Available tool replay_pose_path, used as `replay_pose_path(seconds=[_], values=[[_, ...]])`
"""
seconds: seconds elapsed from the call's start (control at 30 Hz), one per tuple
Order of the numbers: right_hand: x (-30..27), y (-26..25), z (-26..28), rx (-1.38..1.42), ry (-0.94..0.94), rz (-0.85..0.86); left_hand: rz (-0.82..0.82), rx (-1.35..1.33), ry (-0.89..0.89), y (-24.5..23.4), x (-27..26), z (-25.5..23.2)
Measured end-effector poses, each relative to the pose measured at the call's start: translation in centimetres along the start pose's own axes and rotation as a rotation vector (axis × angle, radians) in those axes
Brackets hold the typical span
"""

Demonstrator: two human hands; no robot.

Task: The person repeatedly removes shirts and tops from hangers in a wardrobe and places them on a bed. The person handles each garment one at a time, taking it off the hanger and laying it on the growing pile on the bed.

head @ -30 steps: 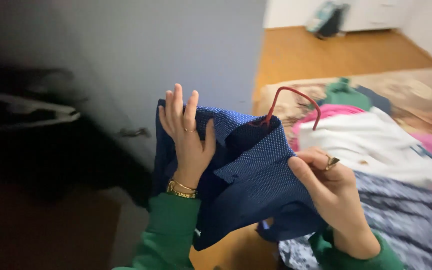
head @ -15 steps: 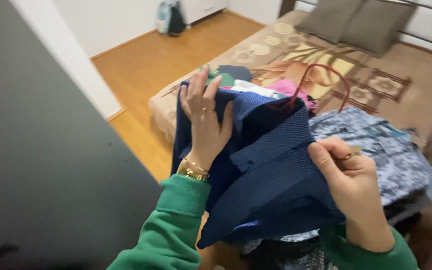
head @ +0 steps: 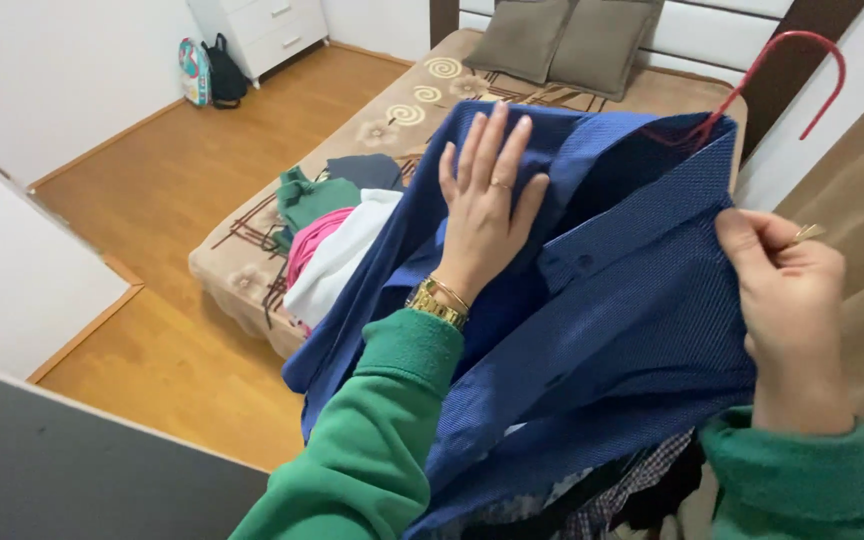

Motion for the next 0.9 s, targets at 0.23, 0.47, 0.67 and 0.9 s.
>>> replay_pose_path(seconds=[0.23,0.47,0.67,0.9], values=[[7.9,-1.1,-13.1,-0.018,-0.069,0.022,0.157,0.058,0.016,9.4,-3.2,3.4],[12.7,-2.9,-30.8,-0.158,-0.121,0.078,0.259,0.099,-0.002,13.8,-7.1,6.4],[11.9,-4.9,-42.5,-0.314,-0.076,0.183,0.324,0.121,-0.045,15.5,-10.9,8.6],[9.5,-6.6,-53.3,-0.415,-0.042,0.240,0.431,0.166,-0.139,17.9,-15.6,12.4]])
Point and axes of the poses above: each hand's wrist, its own x-axis towards the middle knuckle, its own y-axis out of the palm, z = x × y, the point moved 6 cm from there along x, towards the middle knuckle, and after that the axes turned 14 degrees about -y, right-handed, at the moved point
